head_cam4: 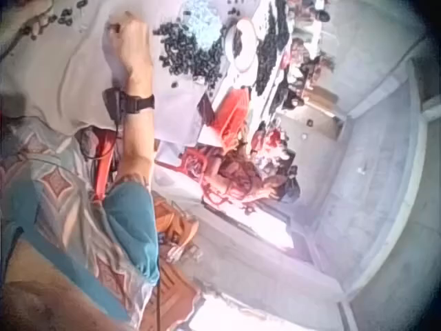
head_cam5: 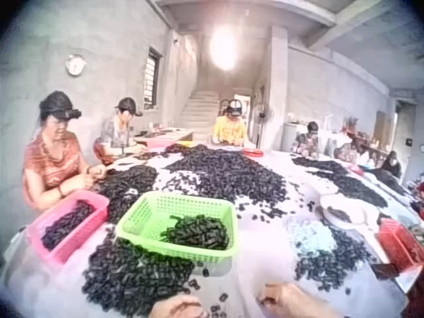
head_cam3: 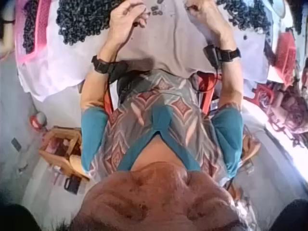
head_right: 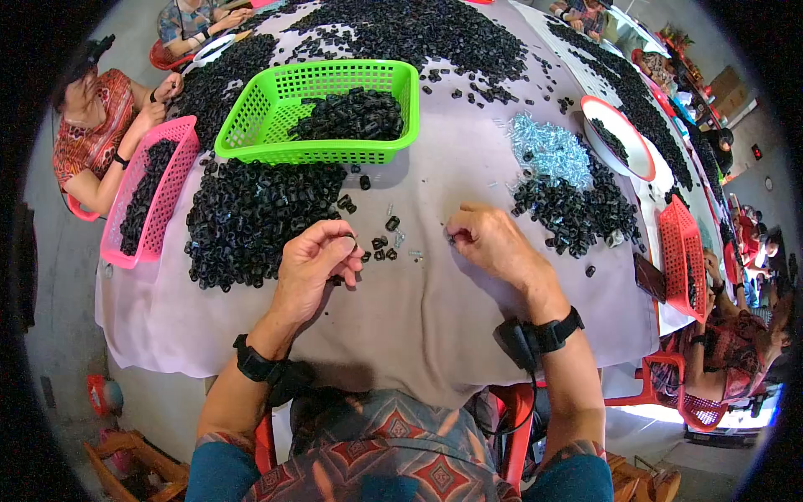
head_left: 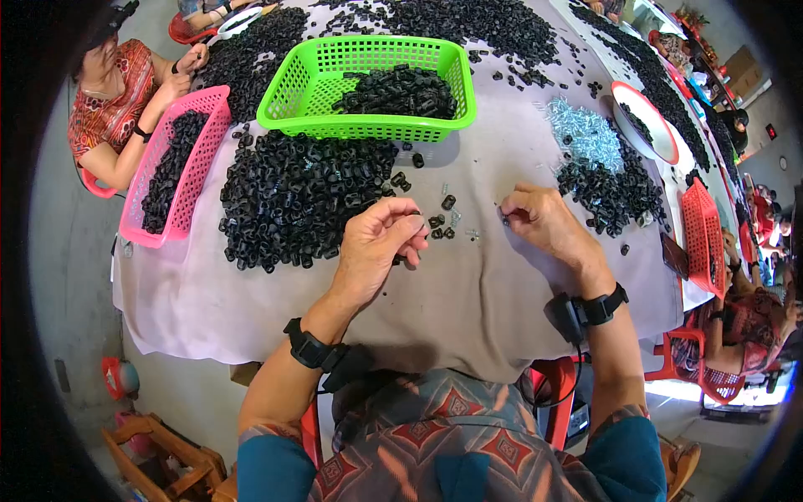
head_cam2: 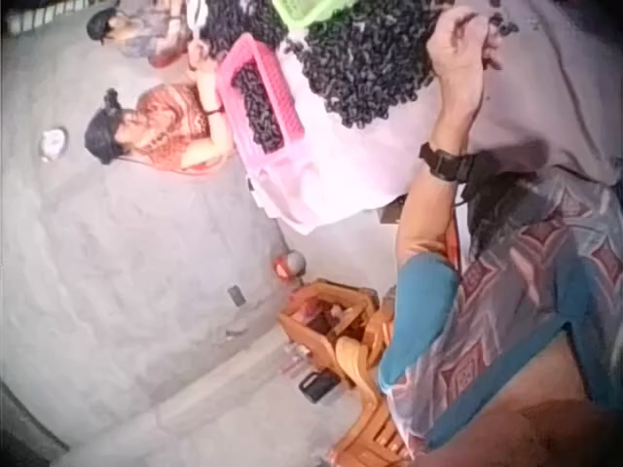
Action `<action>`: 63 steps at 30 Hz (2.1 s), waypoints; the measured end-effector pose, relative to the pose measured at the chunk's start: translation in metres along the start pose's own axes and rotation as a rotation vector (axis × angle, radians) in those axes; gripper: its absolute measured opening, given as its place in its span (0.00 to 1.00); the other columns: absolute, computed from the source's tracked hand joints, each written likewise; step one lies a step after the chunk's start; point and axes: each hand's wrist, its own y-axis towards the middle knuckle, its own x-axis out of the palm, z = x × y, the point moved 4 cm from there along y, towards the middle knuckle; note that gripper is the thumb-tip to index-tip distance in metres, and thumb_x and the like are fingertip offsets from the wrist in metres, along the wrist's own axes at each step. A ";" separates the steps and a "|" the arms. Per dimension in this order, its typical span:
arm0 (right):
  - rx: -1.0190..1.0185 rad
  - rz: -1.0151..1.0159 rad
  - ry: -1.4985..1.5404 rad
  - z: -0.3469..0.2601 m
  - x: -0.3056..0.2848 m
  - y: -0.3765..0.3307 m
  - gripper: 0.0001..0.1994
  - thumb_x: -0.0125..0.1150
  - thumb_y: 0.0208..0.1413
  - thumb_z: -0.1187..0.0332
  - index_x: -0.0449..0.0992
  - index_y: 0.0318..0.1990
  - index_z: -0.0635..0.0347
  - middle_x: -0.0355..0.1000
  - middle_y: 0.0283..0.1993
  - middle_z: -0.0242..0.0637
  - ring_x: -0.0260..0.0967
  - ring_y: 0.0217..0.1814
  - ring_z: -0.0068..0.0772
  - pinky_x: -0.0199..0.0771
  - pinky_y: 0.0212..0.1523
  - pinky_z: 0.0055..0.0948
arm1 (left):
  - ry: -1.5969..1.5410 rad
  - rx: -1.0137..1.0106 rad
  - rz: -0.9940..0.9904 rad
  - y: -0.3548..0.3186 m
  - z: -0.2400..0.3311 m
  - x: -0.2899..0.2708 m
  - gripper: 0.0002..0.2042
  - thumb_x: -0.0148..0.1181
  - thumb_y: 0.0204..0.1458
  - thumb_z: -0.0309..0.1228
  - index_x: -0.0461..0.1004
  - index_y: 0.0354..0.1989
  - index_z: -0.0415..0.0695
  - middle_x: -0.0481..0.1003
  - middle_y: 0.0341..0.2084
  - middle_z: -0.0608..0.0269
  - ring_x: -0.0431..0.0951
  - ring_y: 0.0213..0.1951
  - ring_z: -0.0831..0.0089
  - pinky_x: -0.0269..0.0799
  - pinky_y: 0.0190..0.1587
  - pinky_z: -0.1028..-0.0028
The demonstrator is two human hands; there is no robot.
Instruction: The recorder is sorting small black plastic components and placing them into colored baskets at a workshop table.
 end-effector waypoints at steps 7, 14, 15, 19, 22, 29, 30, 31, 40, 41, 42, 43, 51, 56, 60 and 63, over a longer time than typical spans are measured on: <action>0.139 0.147 0.232 0.009 -0.004 0.001 0.05 0.54 0.41 0.80 0.72 0.29 0.66 0.70 0.24 0.38 0.68 0.25 0.27 0.69 0.29 0.26 | -0.022 0.031 -0.034 0.001 -0.004 0.003 0.09 0.55 0.55 0.26 0.70 0.42 0.37 0.75 0.29 0.58 0.75 0.28 0.76 0.74 0.26 0.77; 0.178 0.191 0.536 0.015 0.021 0.015 0.02 0.56 0.49 0.76 0.72 0.28 0.65 0.69 0.23 0.23 0.62 0.26 0.13 0.66 0.28 0.19 | -0.010 0.017 -0.037 0.001 -0.006 0.000 0.09 0.55 0.55 0.27 0.70 0.42 0.37 0.74 0.29 0.59 0.75 0.28 0.76 0.74 0.26 0.77; 0.176 0.191 0.535 0.015 0.021 0.017 0.02 0.56 0.49 0.76 0.72 0.28 0.65 0.69 0.23 0.23 0.62 0.26 0.13 0.66 0.28 0.19 | -0.010 0.019 -0.035 0.000 -0.005 0.000 0.09 0.55 0.55 0.27 0.70 0.42 0.37 0.74 0.29 0.59 0.75 0.28 0.76 0.74 0.26 0.77; 0.147 0.207 0.604 0.019 0.024 0.022 0.01 0.55 0.50 0.77 0.72 0.28 0.64 0.67 0.23 0.21 0.61 0.26 0.11 0.65 0.27 0.16 | -0.001 0.023 -0.026 -0.001 -0.002 0.001 0.09 0.55 0.55 0.27 0.70 0.42 0.37 0.74 0.29 0.59 0.75 0.28 0.76 0.74 0.25 0.77; 0.133 0.230 0.714 0.016 0.025 0.023 0.02 0.55 0.50 0.79 0.71 0.29 0.63 0.66 0.24 0.21 0.60 0.27 0.09 0.64 0.27 0.14 | -0.001 0.021 -0.037 -0.001 -0.003 0.000 0.09 0.55 0.55 0.28 0.70 0.42 0.37 0.74 0.29 0.59 0.75 0.28 0.76 0.74 0.26 0.77; 0.056 0.250 0.774 -0.028 0.026 0.022 0.03 0.54 0.49 0.81 0.72 0.31 0.63 0.68 0.27 0.21 0.62 0.29 0.10 0.64 0.28 0.14 | -0.061 0.013 -0.045 -0.001 -0.003 0.003 0.09 0.53 0.56 0.26 0.69 0.43 0.37 0.74 0.33 0.57 0.76 0.32 0.73 0.76 0.29 0.76; 0.063 0.256 0.774 -0.038 0.026 0.024 0.03 0.54 0.49 0.81 0.72 0.31 0.62 0.69 0.28 0.23 0.62 0.29 0.10 0.66 0.29 0.14 | -0.059 0.015 -0.041 -0.001 -0.003 0.003 0.09 0.53 0.56 0.26 0.69 0.43 0.37 0.74 0.33 0.57 0.76 0.32 0.73 0.76 0.29 0.76; 0.059 0.254 0.776 -0.043 0.028 0.025 0.03 0.54 0.49 0.81 0.72 0.31 0.62 0.69 0.28 0.23 0.62 0.29 0.10 0.66 0.29 0.14 | -0.062 0.015 -0.044 -0.001 -0.003 0.003 0.09 0.53 0.56 0.26 0.69 0.44 0.37 0.74 0.34 0.57 0.77 0.33 0.73 0.76 0.30 0.76; -0.044 0.247 0.742 -0.062 0.034 0.036 0.03 0.54 0.49 0.81 0.71 0.31 0.64 0.68 0.28 0.26 0.65 0.30 0.12 0.68 0.30 0.16 | -0.055 0.034 -0.096 -0.001 -0.004 0.003 0.10 0.52 0.56 0.25 0.68 0.46 0.38 0.74 0.34 0.57 0.77 0.34 0.74 0.76 0.29 0.76; -0.040 0.240 0.775 -0.061 0.035 0.036 0.03 0.54 0.49 0.81 0.71 0.31 0.64 0.68 0.29 0.27 0.65 0.31 0.12 0.68 0.30 0.16 | -0.057 0.037 -0.102 -0.001 -0.004 0.003 0.10 0.52 0.56 0.24 0.68 0.46 0.38 0.74 0.34 0.57 0.77 0.34 0.74 0.76 0.29 0.76; -0.037 0.232 0.809 -0.062 0.036 0.036 0.04 0.54 0.49 0.81 0.71 0.31 0.64 0.68 0.29 0.27 0.65 0.31 0.13 0.68 0.30 0.16 | -0.057 0.036 -0.101 -0.001 -0.004 0.003 0.10 0.52 0.56 0.24 0.68 0.46 0.38 0.74 0.34 0.57 0.77 0.34 0.74 0.76 0.29 0.76; -0.037 0.231 0.810 -0.062 0.036 0.036 0.04 0.54 0.49 0.81 0.71 0.31 0.64 0.68 0.29 0.27 0.65 0.31 0.13 0.68 0.30 0.16 | -0.062 0.044 -0.108 -0.001 -0.004 0.004 0.10 0.52 0.56 0.24 0.68 0.46 0.38 0.74 0.34 0.58 0.77 0.34 0.74 0.76 0.29 0.76; 0.015 0.274 0.900 -0.055 0.038 0.033 0.05 0.52 0.48 0.83 0.70 0.31 0.63 0.68 0.29 0.26 0.64 0.31 0.12 0.68 0.32 0.16 | -0.004 0.054 -0.121 0.000 -0.005 0.002 0.11 0.54 0.55 0.24 0.69 0.46 0.38 0.72 0.32 0.62 0.75 0.31 0.77 0.75 0.28 0.79; 0.002 0.271 0.878 -0.058 0.035 0.032 0.06 0.52 0.47 0.84 0.70 0.31 0.63 0.67 0.28 0.25 0.63 0.31 0.12 0.67 0.33 0.16 | 0.049 0.064 -0.135 -0.001 -0.005 0.003 0.11 0.55 0.54 0.23 0.70 0.46 0.37 0.71 0.31 0.64 0.74 0.30 0.79 0.74 0.27 0.80; 0.001 0.269 0.852 -0.057 0.035 0.032 0.06 0.53 0.46 0.84 0.70 0.30 0.63 0.67 0.28 0.26 0.62 0.31 0.12 0.66 0.31 0.16 | 0.022 0.058 -0.138 -0.001 -0.004 0.005 0.12 0.56 0.53 0.23 0.69 0.47 0.37 0.70 0.31 0.65 0.73 0.29 0.79 0.74 0.27 0.80; -0.018 0.274 0.825 -0.054 0.037 0.032 0.06 0.54 0.46 0.84 0.70 0.30 0.63 0.67 0.28 0.26 0.63 0.30 0.12 0.66 0.30 0.16 | 0.025 0.072 -0.142 -0.001 -0.002 0.006 0.12 0.54 0.54 0.23 0.69 0.47 0.38 0.70 0.31 0.65 0.73 0.29 0.79 0.74 0.28 0.80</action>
